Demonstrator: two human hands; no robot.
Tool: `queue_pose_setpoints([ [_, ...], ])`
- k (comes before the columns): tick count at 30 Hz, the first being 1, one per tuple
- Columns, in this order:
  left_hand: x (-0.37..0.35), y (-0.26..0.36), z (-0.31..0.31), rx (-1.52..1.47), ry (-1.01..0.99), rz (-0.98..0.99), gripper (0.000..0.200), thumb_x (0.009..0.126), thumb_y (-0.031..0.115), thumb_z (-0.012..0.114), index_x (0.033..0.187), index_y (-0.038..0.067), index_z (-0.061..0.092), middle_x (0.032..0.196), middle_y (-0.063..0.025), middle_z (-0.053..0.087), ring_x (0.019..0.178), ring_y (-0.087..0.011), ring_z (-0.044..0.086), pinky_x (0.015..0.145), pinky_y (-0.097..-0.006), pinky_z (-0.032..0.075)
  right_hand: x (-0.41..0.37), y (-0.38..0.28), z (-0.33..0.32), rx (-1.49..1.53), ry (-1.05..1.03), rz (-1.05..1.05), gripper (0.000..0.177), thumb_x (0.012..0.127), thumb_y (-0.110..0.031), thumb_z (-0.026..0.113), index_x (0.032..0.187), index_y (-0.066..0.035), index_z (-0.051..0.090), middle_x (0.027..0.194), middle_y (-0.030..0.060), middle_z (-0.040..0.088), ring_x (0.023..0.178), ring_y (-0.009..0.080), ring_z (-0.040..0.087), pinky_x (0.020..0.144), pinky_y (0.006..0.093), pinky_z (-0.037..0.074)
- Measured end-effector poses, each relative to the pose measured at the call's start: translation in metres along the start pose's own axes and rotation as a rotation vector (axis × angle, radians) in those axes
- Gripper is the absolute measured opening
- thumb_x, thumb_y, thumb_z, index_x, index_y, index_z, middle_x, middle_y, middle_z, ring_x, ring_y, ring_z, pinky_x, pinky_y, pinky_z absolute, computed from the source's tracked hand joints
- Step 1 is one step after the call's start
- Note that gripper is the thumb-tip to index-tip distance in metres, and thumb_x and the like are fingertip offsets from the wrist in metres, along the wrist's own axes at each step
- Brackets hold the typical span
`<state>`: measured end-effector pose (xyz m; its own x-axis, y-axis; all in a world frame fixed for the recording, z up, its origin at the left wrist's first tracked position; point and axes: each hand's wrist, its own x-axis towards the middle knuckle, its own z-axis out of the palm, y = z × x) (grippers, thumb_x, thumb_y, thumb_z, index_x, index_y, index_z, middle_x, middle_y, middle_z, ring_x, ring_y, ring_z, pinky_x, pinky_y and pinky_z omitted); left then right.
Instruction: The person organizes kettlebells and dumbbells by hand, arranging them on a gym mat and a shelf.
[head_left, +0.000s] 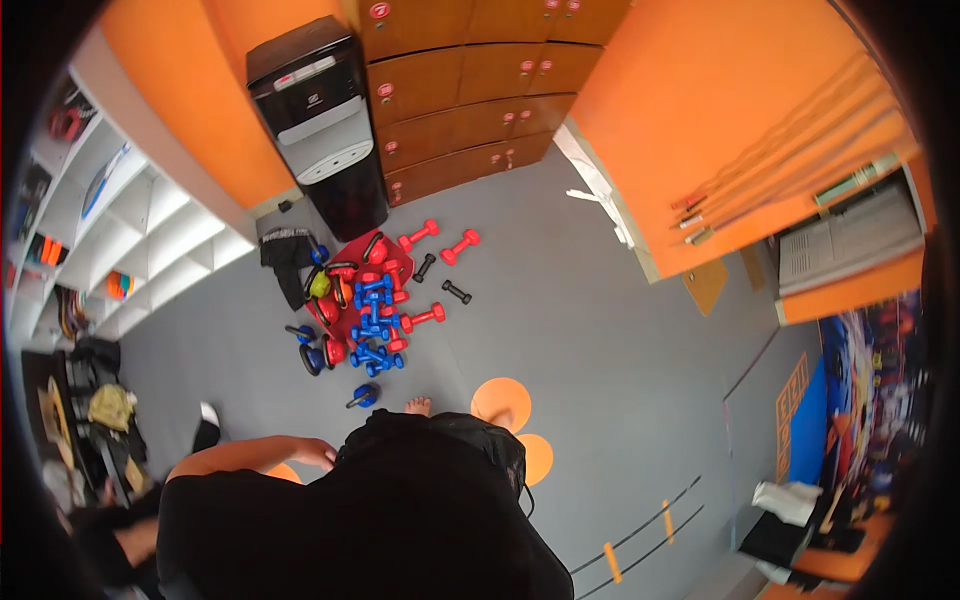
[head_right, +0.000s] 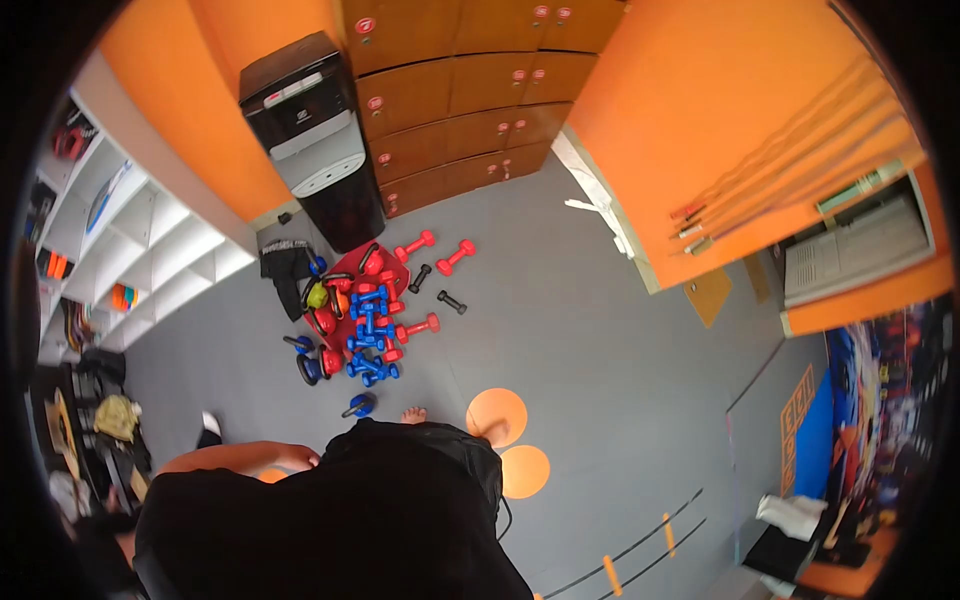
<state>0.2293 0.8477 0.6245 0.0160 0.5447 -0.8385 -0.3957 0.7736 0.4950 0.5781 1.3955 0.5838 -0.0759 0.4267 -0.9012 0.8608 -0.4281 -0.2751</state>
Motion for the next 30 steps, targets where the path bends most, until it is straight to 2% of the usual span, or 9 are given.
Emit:
queue_pose_setpoints([
  [3, 0.006, 0.095, 0.021, -0.638, 0.098, 0.125, 0.036, 0.086, 0.017, 0.072, 0.121, 0.011, 0.069, 0.112, 0.0011, 0.072, 0.107, -0.0143, 0.065, 0.098, -0.0375, 0.048, 0.042, -0.084, -0.043, -0.128, -0.053, -0.093, 0.017, 0.098, -0.028, 0.059, 0.093, -0.011, 0.058, 0.072, 0.0035, 0.057, 0.061, 0.0166, 0.057, 0.051, 0.0329, 0.047],
  [9, 0.107, 0.136, 0.022, -0.673, 1.104, 0.316, 0.024, 0.087, 0.017, 0.062, 0.107, 0.004, 0.062, 0.098, -0.0057, 0.064, 0.093, -0.0175, 0.06, 0.087, -0.0336, 0.049, 0.184, -0.322, -0.175, -0.242, 0.026, -0.272, 0.023, 0.099, -0.027, 0.057, 0.082, -0.012, 0.057, 0.065, 0.0025, 0.054, 0.056, 0.0159, 0.055, 0.048, 0.0337, 0.046],
  [11, 0.135, 0.152, 0.031, -0.782, 1.126, 0.313, 0.022, 0.091, 0.018, 0.063, 0.108, 0.005, 0.061, 0.098, -0.0052, 0.063, 0.093, -0.0168, 0.06, 0.085, -0.0328, 0.05, 0.253, -0.451, -0.209, -0.247, 0.075, -0.426, 0.026, 0.1, -0.026, 0.056, 0.078, -0.012, 0.056, 0.062, 0.0021, 0.054, 0.055, 0.0157, 0.054, 0.047, 0.0339, 0.046],
  [15, 0.15, 0.225, 0.072, -0.934, 1.182, 0.317, 0.019, 0.095, 0.017, 0.063, 0.109, 0.005, 0.06, 0.098, -0.0049, 0.062, 0.091, -0.0167, 0.062, 0.084, -0.0333, 0.051, 0.213, -0.713, -0.124, -0.444, -0.017, -1.11, 0.023, 0.103, -0.027, 0.056, 0.088, -0.011, 0.05, 0.064, -0.0018, 0.046, 0.056, 0.0104, 0.044, 0.05, 0.0285, 0.037],
  [17, 0.162, 0.24, 0.09, -1.022, 1.197, 0.312, 0.018, 0.096, 0.016, 0.063, 0.109, 0.004, 0.06, 0.098, -0.0051, 0.063, 0.088, -0.0176, 0.063, 0.084, -0.0334, 0.052, 0.163, -0.787, -0.053, -0.459, -0.104, -1.09, 0.015, 0.1, -0.018, 0.055, 0.11, -0.008, 0.056, 0.077, -0.0016, 0.053, 0.066, 0.0103, 0.049, 0.059, 0.0279, 0.042],
  [22, 0.201, 0.237, 0.123, -1.261, 1.365, 0.187, 0.019, 0.091, 0.013, 0.063, 0.106, 0.003, 0.062, 0.094, -0.0039, 0.064, 0.081, -0.0154, 0.063, 0.078, -0.0316, 0.052, 0.115, -0.826, 0.124, -0.521, -0.539, -1.004, 0.036, 0.097, -0.017, 0.054, 0.132, -0.008, 0.056, 0.111, 0.0044, 0.059, 0.099, 0.0167, 0.059, 0.083, 0.0325, 0.05],
  [26, 0.195, 0.225, 0.124, -1.189, 1.319, -0.047, 0.02, 0.09, 0.016, 0.064, 0.105, 0.002, 0.064, 0.096, -0.0081, 0.067, 0.088, -0.0197, 0.066, 0.081, -0.0344, 0.053, 0.139, -0.789, 0.207, -1.057, -0.837, -0.846, 0.044, 0.097, -0.025, 0.059, 0.138, -0.011, 0.053, 0.12, 0.0039, 0.062, 0.11, 0.0184, 0.06, 0.09, 0.0384, 0.048],
  [28, 0.174, 0.228, 0.105, -1.0, 1.181, -0.237, 0.025, 0.091, 0.024, 0.065, 0.105, 0.003, 0.067, 0.102, -0.0141, 0.072, 0.102, -0.0273, 0.068, 0.09, -0.0391, 0.053, 0.13, -0.779, 0.229, -1.196, -0.727, -0.463, 0.05, 0.096, -0.032, 0.063, 0.142, -0.014, 0.052, 0.119, 0.0031, 0.063, 0.113, 0.0165, 0.058, 0.092, 0.0359, 0.046],
  [30, 0.146, 0.234, 0.082, -0.856, 1.027, -0.233, 0.027, 0.092, 0.027, 0.065, 0.106, 0.004, 0.068, 0.106, -0.0147, 0.072, 0.107, -0.0286, 0.067, 0.093, -0.0408, 0.052, 0.101, -0.77, 0.234, -1.223, -0.635, -0.458, 0.048, 0.097, -0.031, 0.064, 0.14, -0.011, 0.054, 0.117, 0.0057, 0.065, 0.107, 0.0179, 0.06, 0.091, 0.0352, 0.047],
])
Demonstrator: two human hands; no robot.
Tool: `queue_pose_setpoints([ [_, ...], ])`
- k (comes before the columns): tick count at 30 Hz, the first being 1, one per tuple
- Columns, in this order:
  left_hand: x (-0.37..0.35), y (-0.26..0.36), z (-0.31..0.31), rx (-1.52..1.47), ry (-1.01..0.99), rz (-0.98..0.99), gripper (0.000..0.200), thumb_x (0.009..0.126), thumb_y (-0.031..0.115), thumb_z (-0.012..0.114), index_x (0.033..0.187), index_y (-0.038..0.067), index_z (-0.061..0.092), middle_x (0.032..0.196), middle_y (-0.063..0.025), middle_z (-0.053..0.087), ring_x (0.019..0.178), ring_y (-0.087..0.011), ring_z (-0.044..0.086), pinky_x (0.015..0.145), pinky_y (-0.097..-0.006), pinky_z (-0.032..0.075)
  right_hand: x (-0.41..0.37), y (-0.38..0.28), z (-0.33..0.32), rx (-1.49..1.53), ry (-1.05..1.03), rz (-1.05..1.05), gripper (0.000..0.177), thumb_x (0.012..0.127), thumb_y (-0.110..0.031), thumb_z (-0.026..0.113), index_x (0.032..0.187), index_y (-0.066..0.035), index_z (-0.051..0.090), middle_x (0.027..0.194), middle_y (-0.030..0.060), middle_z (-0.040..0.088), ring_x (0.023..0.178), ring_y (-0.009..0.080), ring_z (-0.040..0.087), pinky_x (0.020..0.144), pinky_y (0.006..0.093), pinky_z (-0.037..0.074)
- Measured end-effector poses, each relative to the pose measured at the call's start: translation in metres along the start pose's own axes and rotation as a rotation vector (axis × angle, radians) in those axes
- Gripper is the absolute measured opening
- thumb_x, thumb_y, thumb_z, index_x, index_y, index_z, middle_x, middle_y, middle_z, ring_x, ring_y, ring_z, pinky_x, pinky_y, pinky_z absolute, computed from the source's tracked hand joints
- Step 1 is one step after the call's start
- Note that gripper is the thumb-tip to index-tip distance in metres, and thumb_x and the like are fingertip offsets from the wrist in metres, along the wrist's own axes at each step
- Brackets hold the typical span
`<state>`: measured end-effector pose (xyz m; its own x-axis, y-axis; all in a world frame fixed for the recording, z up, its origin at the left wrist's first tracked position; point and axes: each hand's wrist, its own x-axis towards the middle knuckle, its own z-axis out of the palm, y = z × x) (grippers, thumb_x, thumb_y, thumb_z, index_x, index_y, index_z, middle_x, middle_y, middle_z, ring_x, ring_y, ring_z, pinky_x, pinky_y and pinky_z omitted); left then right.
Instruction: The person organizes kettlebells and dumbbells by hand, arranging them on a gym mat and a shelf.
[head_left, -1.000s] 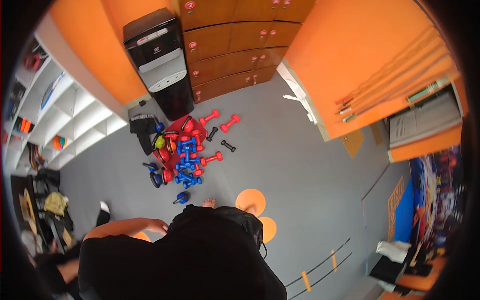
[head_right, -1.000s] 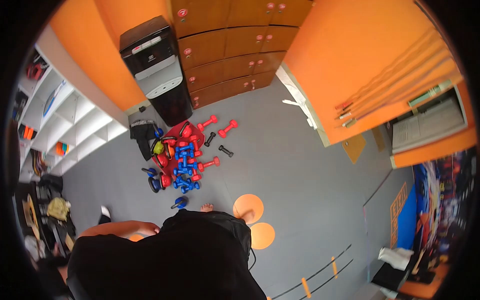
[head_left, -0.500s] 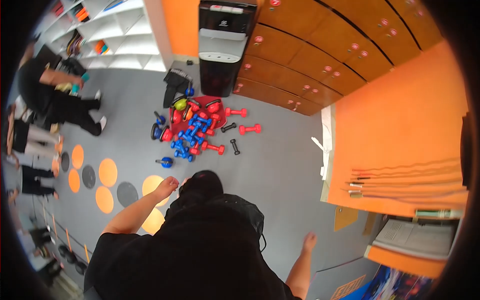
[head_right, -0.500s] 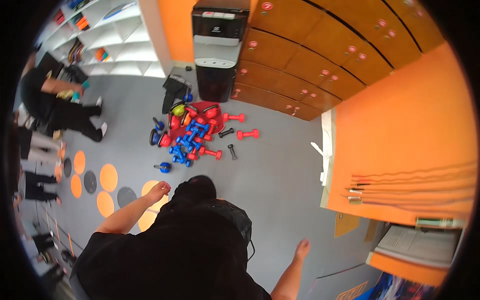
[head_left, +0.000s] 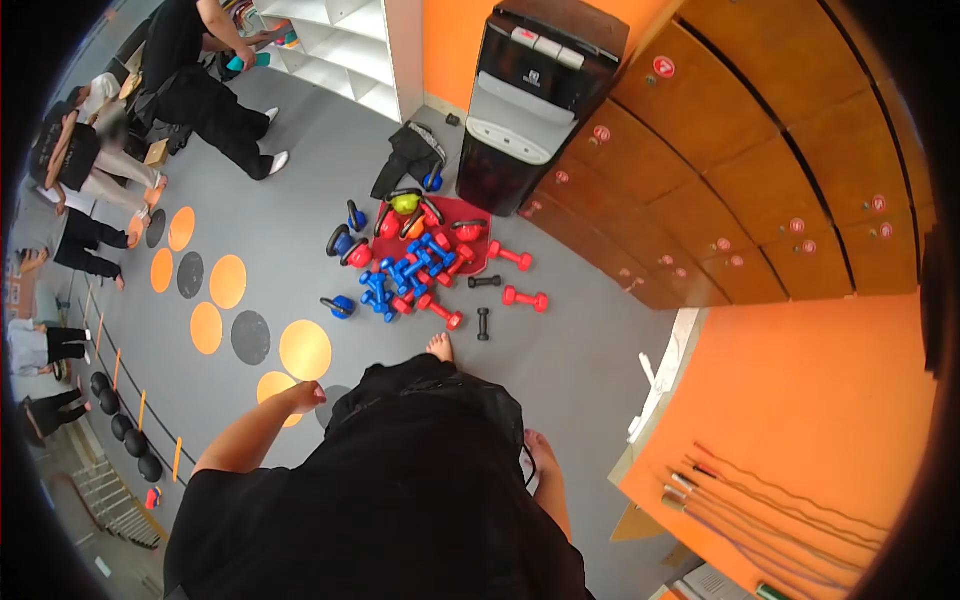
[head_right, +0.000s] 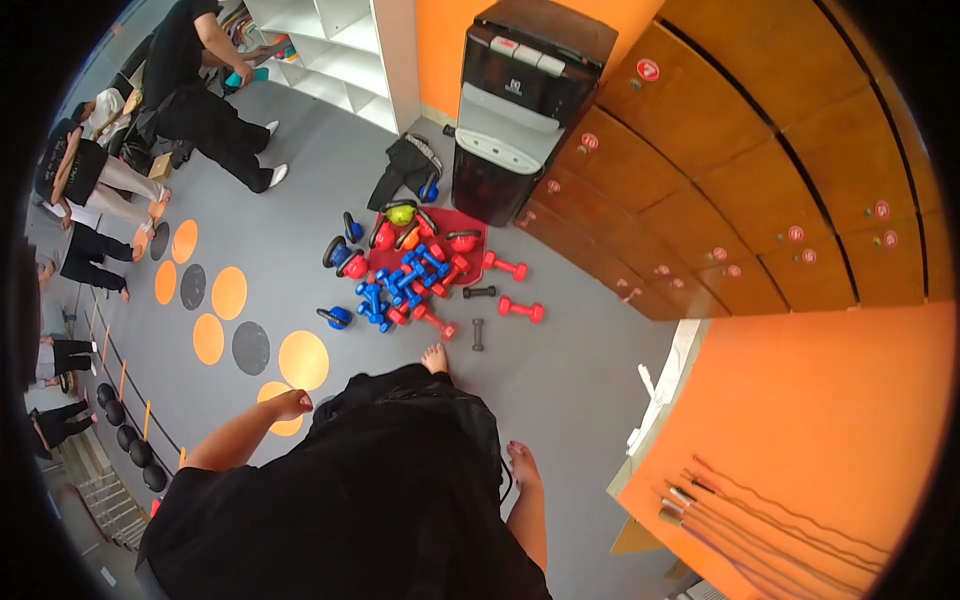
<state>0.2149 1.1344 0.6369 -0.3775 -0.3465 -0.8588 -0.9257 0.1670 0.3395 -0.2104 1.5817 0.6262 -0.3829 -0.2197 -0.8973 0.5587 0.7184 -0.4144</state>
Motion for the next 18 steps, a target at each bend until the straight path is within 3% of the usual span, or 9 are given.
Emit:
queue_pose_setpoints([
  [2, 0.007, 0.04, -0.037, 0.225, -0.132, 0.027, 0.034, 0.092, 0.036, 0.064, 0.109, 0.007, 0.07, 0.115, -0.0155, 0.072, 0.115, -0.0315, 0.066, 0.098, -0.0445, 0.05, 0.014, -0.019, -0.007, -0.034, 0.057, 0.032, 0.046, 0.098, -0.031, 0.064, 0.138, -0.009, 0.056, 0.115, 0.0083, 0.067, 0.102, 0.0192, 0.062, 0.09, 0.0344, 0.049],
  [4, 0.01, 0.084, -0.06, 0.231, 0.122, 0.096, 0.03, 0.092, 0.035, 0.064, 0.106, 0.008, 0.068, 0.11, -0.0142, 0.072, 0.108, -0.03, 0.067, 0.093, -0.0427, 0.052, 0.068, 0.005, -0.031, 0.161, -0.002, -0.226, 0.05, 0.098, -0.036, 0.066, 0.138, -0.006, 0.055, 0.119, 0.0111, 0.067, 0.105, 0.022, 0.063, 0.092, 0.0345, 0.05],
  [5, 0.015, 0.098, -0.065, 0.165, 0.258, 0.137, 0.027, 0.093, 0.032, 0.064, 0.105, 0.008, 0.067, 0.105, -0.0129, 0.072, 0.103, -0.0276, 0.068, 0.091, -0.0408, 0.052, 0.067, -0.019, -0.037, 0.144, -0.012, -0.226, 0.05, 0.098, -0.036, 0.066, 0.138, -0.006, 0.055, 0.119, 0.0111, 0.067, 0.105, 0.022, 0.063, 0.092, 0.0345, 0.05],
  [7, 0.032, 0.122, -0.065, -0.299, 0.419, 0.297, 0.02, 0.097, 0.024, 0.061, 0.106, 0.006, 0.064, 0.098, -0.0078, 0.068, 0.093, -0.0197, 0.064, 0.086, -0.0351, 0.051, 0.055, -0.075, -0.05, 0.07, 0.018, -0.032, 0.053, 0.098, -0.036, 0.066, 0.137, -0.002, 0.054, 0.118, 0.0132, 0.067, 0.107, 0.0235, 0.064, 0.094, 0.0339, 0.05],
  [9, 0.047, 0.131, -0.047, -0.7, 0.44, 0.316, 0.018, 0.1, 0.018, 0.057, 0.11, 0.004, 0.062, 0.097, -0.004, 0.065, 0.089, -0.0145, 0.059, 0.085, -0.0314, 0.049, 0.122, -0.068, -0.082, -0.059, -0.038, -0.115, 0.053, 0.098, -0.035, 0.066, 0.137, -0.001, 0.053, 0.118, 0.0139, 0.068, 0.107, 0.0229, 0.065, 0.094, 0.0331, 0.05],
  [10, 0.031, 0.151, -0.043, -0.756, 0.448, 0.234, 0.019, 0.102, 0.018, 0.056, 0.113, 0.003, 0.061, 0.101, -0.0035, 0.064, 0.092, -0.0147, 0.059, 0.086, -0.0307, 0.049, 0.149, -0.067, -0.097, -0.161, -0.096, -0.227, 0.054, 0.098, -0.035, 0.066, 0.137, 0.001, 0.052, 0.117, 0.0146, 0.068, 0.106, 0.0224, 0.065, 0.095, 0.0324, 0.05],
  [13, 0.036, 0.143, 0.03, -0.986, 0.52, 0.167, 0.02, 0.102, 0.019, 0.055, 0.114, 0.003, 0.06, 0.102, -0.0043, 0.064, 0.093, -0.0151, 0.06, 0.086, -0.0305, 0.049, 0.153, -0.162, -0.106, -0.533, -0.261, -0.275, 0.055, 0.098, -0.032, 0.066, 0.138, 0.002, 0.05, 0.117, 0.0156, 0.069, 0.106, 0.0221, 0.066, 0.095, 0.0322, 0.051],
  [15, 0.03, 0.148, 0.093, -1.159, 0.618, 0.054, 0.023, 0.103, 0.024, 0.055, 0.115, 0.005, 0.061, 0.102, -0.0046, 0.065, 0.093, -0.0154, 0.062, 0.085, -0.0313, 0.05, 0.174, -0.207, -0.113, -0.578, -0.313, -0.228, 0.053, 0.098, -0.031, 0.066, 0.138, 0.001, 0.049, 0.117, 0.0162, 0.069, 0.107, 0.0223, 0.065, 0.095, 0.033, 0.05],
  [18, 0.001, 0.193, 0.16, -1.367, 0.627, -0.409, 0.023, 0.103, 0.027, 0.056, 0.112, 0.007, 0.06, 0.101, -0.0039, 0.066, 0.089, -0.0154, 0.063, 0.08, -0.0313, 0.05, 0.202, -0.271, -0.117, -0.74, -0.386, -0.217, 0.052, 0.098, -0.029, 0.065, 0.139, 0.0, 0.049, 0.116, 0.0166, 0.069, 0.107, 0.0228, 0.065, 0.096, 0.0344, 0.05],
])
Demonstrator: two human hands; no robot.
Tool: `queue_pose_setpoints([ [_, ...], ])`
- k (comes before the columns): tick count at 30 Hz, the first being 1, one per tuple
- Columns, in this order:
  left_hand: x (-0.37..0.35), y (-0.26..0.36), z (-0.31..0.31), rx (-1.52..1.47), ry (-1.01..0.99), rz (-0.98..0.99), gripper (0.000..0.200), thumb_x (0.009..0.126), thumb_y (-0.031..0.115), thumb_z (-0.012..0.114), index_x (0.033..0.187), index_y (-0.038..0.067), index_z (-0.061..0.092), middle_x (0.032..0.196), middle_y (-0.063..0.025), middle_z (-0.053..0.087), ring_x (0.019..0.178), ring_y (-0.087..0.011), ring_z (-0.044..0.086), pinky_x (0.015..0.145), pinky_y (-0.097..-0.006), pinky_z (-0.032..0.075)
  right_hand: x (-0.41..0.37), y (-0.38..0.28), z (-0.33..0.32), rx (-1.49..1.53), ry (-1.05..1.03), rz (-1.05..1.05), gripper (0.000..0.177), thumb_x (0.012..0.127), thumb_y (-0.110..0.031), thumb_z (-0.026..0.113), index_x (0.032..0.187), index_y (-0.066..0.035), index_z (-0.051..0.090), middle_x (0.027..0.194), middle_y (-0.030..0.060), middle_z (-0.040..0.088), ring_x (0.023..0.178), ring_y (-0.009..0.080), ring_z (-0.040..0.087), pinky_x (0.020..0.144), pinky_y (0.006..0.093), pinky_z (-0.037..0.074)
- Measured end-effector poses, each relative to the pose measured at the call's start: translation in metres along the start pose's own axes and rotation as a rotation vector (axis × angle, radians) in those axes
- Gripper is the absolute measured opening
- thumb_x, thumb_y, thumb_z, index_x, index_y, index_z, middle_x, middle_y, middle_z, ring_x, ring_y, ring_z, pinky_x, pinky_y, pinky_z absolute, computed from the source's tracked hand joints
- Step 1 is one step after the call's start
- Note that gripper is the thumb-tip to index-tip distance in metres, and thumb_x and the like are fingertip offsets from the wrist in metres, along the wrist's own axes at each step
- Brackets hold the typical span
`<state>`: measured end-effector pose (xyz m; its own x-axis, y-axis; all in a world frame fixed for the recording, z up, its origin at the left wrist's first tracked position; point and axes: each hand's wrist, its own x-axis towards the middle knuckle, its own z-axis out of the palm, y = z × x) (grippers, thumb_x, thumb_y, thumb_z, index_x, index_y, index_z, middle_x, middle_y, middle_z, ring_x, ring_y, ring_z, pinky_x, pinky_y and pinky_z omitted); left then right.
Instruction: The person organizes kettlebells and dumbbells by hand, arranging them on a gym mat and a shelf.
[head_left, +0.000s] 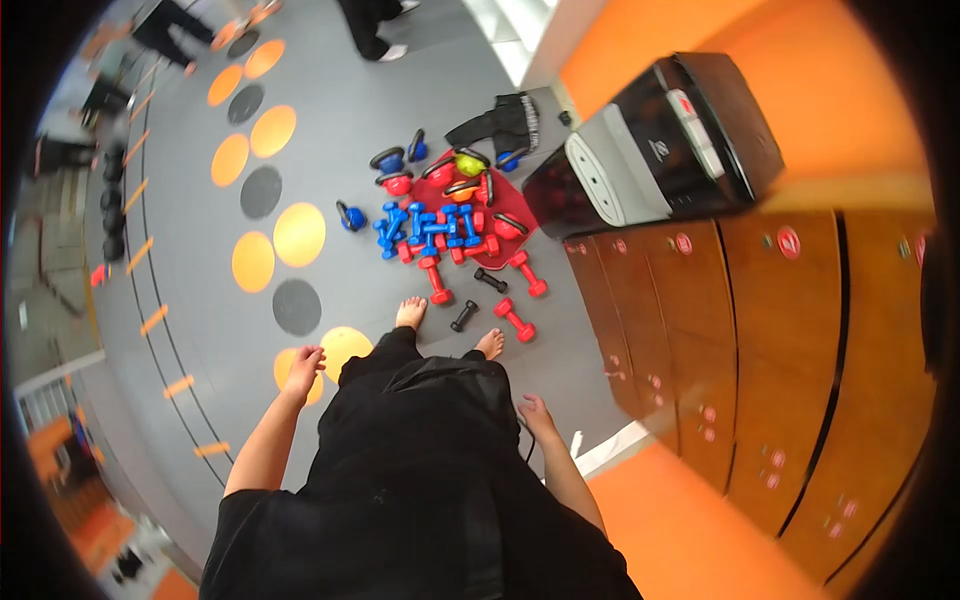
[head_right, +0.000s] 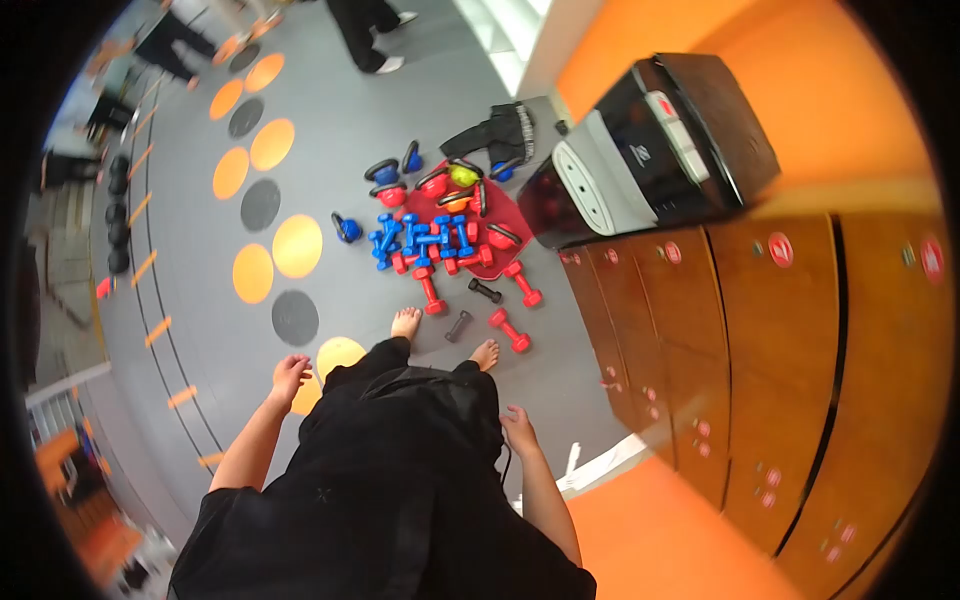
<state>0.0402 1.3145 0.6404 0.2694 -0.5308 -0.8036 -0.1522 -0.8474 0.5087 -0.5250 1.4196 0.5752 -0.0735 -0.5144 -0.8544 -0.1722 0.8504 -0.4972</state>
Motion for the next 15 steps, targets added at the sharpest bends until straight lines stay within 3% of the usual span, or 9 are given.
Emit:
queue_pose_setpoints([
  [3, -0.044, -0.032, 0.033, -0.114, 0.114, -0.184, 0.021, 0.102, 0.027, 0.057, 0.109, 0.007, 0.059, 0.098, -0.0037, 0.064, 0.085, -0.0152, 0.062, 0.078, -0.0315, 0.05, 0.027, -0.026, -0.031, -0.223, -0.15, 0.035, 0.058, 0.094, -0.035, 0.068, 0.141, -0.006, 0.049, 0.118, 0.0167, 0.067, 0.112, 0.025, 0.063, 0.097, 0.0366, 0.049],
  [5, -0.04, -0.052, 0.051, -0.019, 0.061, -0.128, 0.021, 0.101, 0.025, 0.059, 0.108, 0.005, 0.059, 0.096, -0.0039, 0.063, 0.083, -0.0151, 0.061, 0.078, -0.0314, 0.051, 0.052, -0.023, -0.026, -0.225, -0.202, 0.18, 0.065, 0.091, -0.042, 0.07, 0.142, -0.007, 0.049, 0.13, 0.0208, 0.061, 0.125, 0.0294, 0.057, 0.104, 0.0404, 0.046],
  [7, -0.001, -0.081, 0.071, 0.13, -0.015, -0.049, 0.019, 0.097, 0.019, 0.064, 0.106, 0.002, 0.06, 0.096, -0.0053, 0.063, 0.085, -0.0146, 0.061, 0.079, -0.0317, 0.052, 0.089, 0.045, -0.009, -0.358, -0.222, 0.175, 0.069, 0.089, -0.047, 0.071, 0.142, -0.009, 0.049, 0.136, 0.0219, 0.056, 0.13, 0.0316, 0.053, 0.107, 0.0437, 0.043],
  [8, 0.027, -0.088, 0.088, 0.21, -0.049, -0.039, 0.021, 0.096, 0.019, 0.065, 0.107, 0.002, 0.06, 0.096, -0.0057, 0.063, 0.085, -0.0149, 0.061, 0.079, -0.0322, 0.052, 0.126, 0.07, 0.006, -0.487, -0.222, 0.14, 0.073, 0.087, -0.051, 0.073, 0.143, -0.01, 0.049, 0.142, 0.023, 0.052, 0.134, 0.0337, 0.049, 0.111, 0.0471, 0.04],
  [9, 0.059, -0.092, 0.103, 0.302, -0.088, -0.032, 0.022, 0.095, 0.02, 0.067, 0.107, 0.002, 0.06, 0.096, -0.0061, 0.063, 0.085, -0.0153, 0.061, 0.079, -0.0328, 0.052, 0.147, 0.059, 0.022, -0.533, -0.237, 0.292, 0.075, 0.084, -0.053, 0.074, 0.143, -0.013, 0.05, 0.149, 0.0212, 0.044, 0.14, 0.0367, 0.042, 0.115, 0.0527, 0.035],
  [11, 0.13, -0.058, 0.159, 0.455, -0.2, -0.024, 0.025, 0.096, 0.024, 0.067, 0.109, 0.004, 0.061, 0.095, -0.0055, 0.063, 0.089, -0.0152, 0.062, 0.083, -0.0329, 0.052, 0.211, 0.06, 0.048, -0.676, -0.198, 0.332, 0.073, 0.083, -0.052, 0.074, 0.141, -0.015, 0.051, 0.146, 0.0161, 0.05, 0.138, 0.0346, 0.045, 0.114, 0.0556, 0.035],
  [13, 0.24, -0.083, 0.212, 0.53, -0.235, 0.075, 0.032, 0.094, 0.028, 0.071, 0.113, 0.003, 0.062, 0.099, -0.0067, 0.064, 0.095, -0.016, 0.062, 0.087, -0.0332, 0.051, 0.308, 0.132, 0.081, -0.342, 0.019, 0.101, 0.063, 0.085, -0.041, 0.076, 0.135, -0.01, 0.055, 0.131, 0.0155, 0.061, 0.122, 0.0331, 0.059, 0.104, 0.0486, 0.046],
  [14, 0.302, -0.101, 0.24, 0.559, -0.269, 0.033, 0.04, 0.093, 0.032, 0.072, 0.117, 0.003, 0.06, 0.105, -0.0081, 0.064, 0.099, -0.0187, 0.061, 0.09, -0.0337, 0.05, 0.359, 0.142, 0.095, -0.138, 0.023, 0.117, 0.063, 0.088, -0.027, 0.078, 0.136, 0.002, 0.049, 0.128, 0.0166, 0.062, 0.119, 0.0293, 0.061, 0.101, 0.0392, 0.049],
  [15, 0.365, -0.134, 0.27, 0.477, -0.188, 0.061, 0.051, 0.088, 0.04, 0.076, 0.116, 0.001, 0.059, 0.102, -0.0123, 0.065, 0.095, -0.0215, 0.063, 0.087, -0.0357, 0.052, 0.408, 0.155, 0.111, 0.048, 0.029, 0.118, 0.065, 0.089, -0.024, 0.077, 0.139, 0.001, 0.045, 0.128, 0.0146, 0.06, 0.119, 0.0272, 0.059, 0.103, 0.0361, 0.047],
])
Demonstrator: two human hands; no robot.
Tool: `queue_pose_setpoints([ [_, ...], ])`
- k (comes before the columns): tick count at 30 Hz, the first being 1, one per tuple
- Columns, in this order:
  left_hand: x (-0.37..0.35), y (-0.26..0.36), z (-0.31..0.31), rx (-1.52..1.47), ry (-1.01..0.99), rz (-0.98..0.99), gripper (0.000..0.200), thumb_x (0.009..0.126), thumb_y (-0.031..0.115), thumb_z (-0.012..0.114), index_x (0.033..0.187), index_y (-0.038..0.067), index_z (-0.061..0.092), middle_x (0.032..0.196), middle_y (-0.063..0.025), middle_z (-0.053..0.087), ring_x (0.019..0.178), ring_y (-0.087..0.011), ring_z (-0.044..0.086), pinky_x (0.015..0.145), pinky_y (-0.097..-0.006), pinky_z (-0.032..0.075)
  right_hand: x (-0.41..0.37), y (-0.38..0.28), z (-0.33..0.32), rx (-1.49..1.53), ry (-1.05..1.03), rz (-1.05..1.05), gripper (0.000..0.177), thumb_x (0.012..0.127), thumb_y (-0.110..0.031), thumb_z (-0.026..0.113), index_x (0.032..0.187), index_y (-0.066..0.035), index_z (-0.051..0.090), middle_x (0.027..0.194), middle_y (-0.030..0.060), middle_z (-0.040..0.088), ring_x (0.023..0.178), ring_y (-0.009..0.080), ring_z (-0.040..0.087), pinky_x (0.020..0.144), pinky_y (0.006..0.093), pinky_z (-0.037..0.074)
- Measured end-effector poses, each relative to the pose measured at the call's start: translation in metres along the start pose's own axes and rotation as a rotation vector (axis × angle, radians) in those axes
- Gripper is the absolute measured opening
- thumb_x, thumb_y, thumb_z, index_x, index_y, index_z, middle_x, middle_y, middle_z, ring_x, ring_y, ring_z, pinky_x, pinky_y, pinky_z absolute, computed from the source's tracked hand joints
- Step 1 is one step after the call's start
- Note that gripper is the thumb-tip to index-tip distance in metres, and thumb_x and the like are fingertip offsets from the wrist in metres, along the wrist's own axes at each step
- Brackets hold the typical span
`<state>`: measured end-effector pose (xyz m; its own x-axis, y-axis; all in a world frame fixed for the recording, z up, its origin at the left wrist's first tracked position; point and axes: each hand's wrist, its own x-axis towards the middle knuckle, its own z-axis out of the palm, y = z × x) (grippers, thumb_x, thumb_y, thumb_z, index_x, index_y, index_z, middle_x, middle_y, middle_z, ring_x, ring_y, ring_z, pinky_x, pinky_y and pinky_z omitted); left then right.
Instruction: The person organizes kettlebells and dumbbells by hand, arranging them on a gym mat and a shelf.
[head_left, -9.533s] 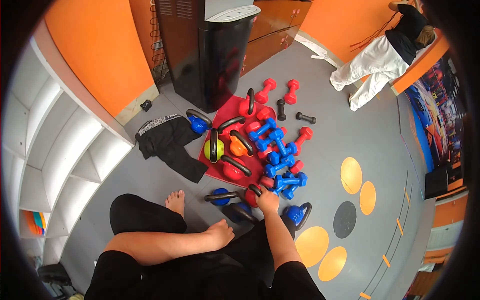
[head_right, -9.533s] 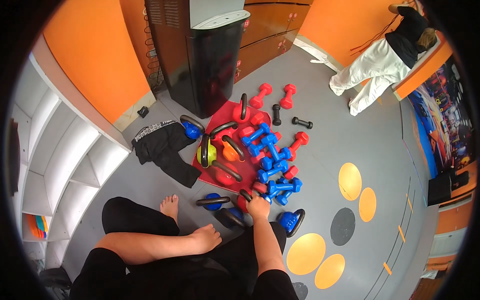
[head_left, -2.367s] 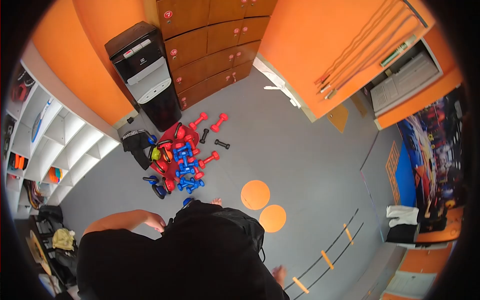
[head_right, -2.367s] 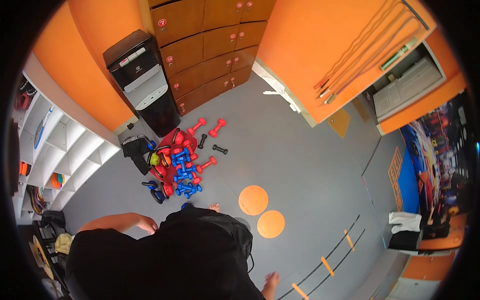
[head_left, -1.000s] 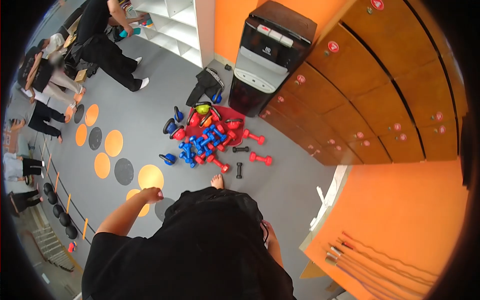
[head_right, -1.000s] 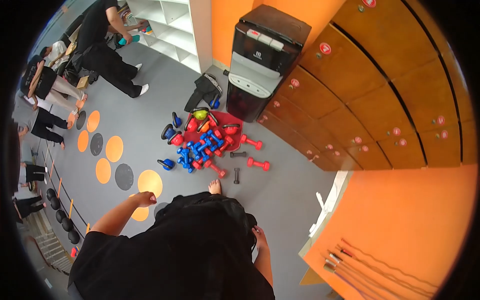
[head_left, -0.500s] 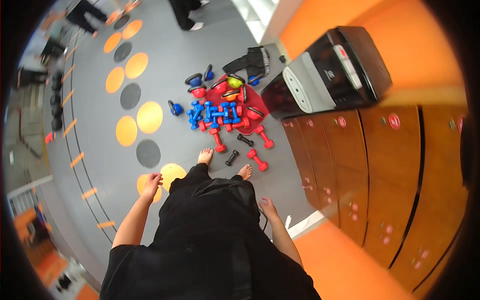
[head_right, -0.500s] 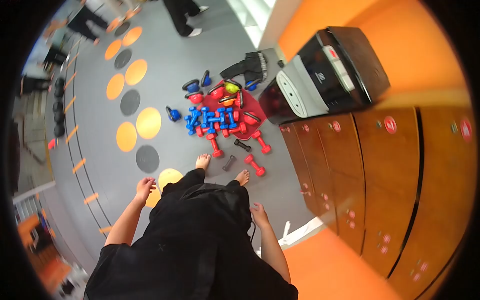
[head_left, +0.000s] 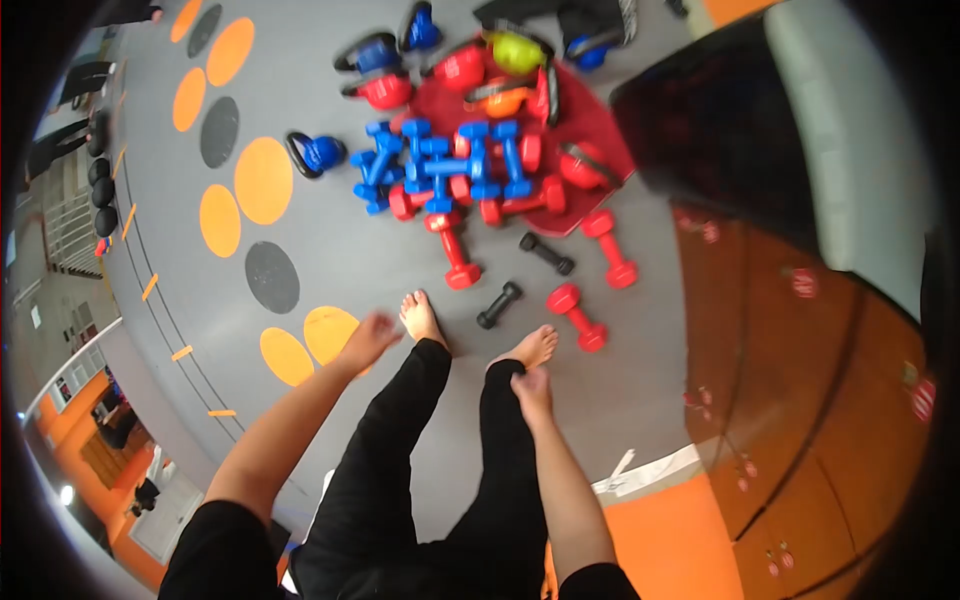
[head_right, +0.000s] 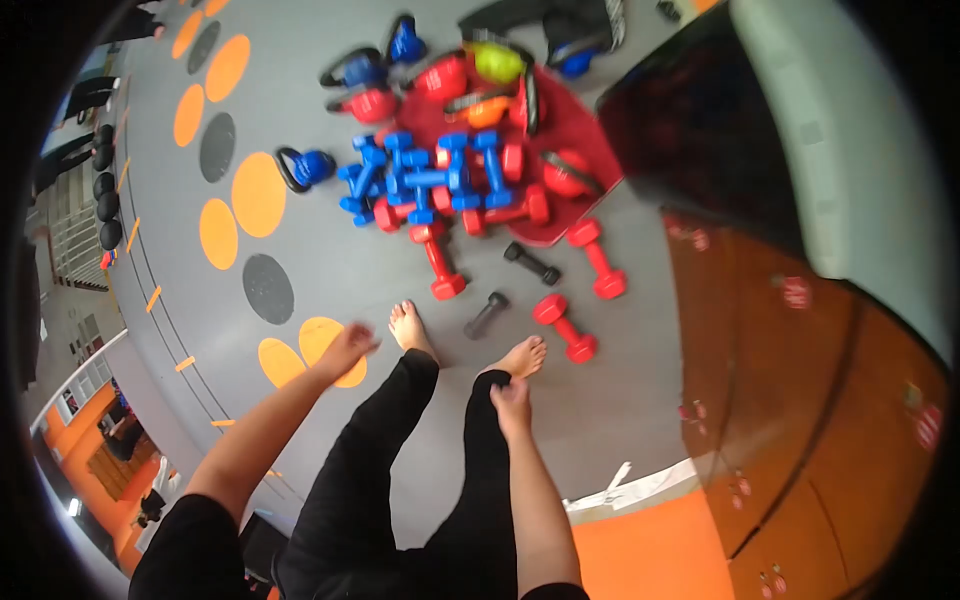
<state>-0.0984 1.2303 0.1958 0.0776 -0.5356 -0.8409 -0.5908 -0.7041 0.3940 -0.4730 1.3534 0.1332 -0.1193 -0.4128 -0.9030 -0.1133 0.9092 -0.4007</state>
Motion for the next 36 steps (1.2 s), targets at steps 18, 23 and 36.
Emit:
queue_pose_setpoints([
  [18, 0.285, 0.008, 0.133, -0.867, 0.124, -0.297, 0.015, 0.083, 0.016, 0.068, 0.093, 0.008, 0.062, 0.078, -0.0058, 0.063, 0.07, -0.0197, 0.063, 0.064, -0.0364, 0.051, 0.217, 0.013, 0.083, 0.786, 0.137, 0.136, 0.026, 0.085, -0.011, 0.072, 0.106, -0.013, 0.057, 0.097, -0.0006, 0.058, 0.092, 0.0162, 0.055, 0.086, 0.0359, 0.044],
  [23, 0.165, -0.011, 0.1, -0.91, 0.084, -0.381, 0.021, 0.084, 0.025, 0.075, 0.087, 0.009, 0.062, 0.071, -0.0024, 0.059, 0.06, -0.0158, 0.057, 0.054, -0.0332, 0.044, 0.072, -0.081, 0.029, 0.971, -0.288, 0.308, 0.018, 0.091, -0.01, 0.068, 0.095, -0.014, 0.051, 0.078, 0.0027, 0.051, 0.072, 0.0184, 0.053, 0.072, 0.0368, 0.045],
  [36, -0.334, -0.039, -0.174, -0.243, 0.148, -0.287, 0.02, 0.075, 0.021, 0.071, 0.086, 0.005, 0.069, 0.07, -0.0086, 0.068, 0.065, -0.0201, 0.067, 0.062, -0.0379, 0.053, -0.345, -0.206, -0.123, 0.337, -0.071, 0.184, 0.022, 0.085, -0.013, 0.074, 0.078, -0.012, 0.054, 0.062, 0.0019, 0.052, 0.055, 0.0169, 0.053, 0.057, 0.0335, 0.047],
])
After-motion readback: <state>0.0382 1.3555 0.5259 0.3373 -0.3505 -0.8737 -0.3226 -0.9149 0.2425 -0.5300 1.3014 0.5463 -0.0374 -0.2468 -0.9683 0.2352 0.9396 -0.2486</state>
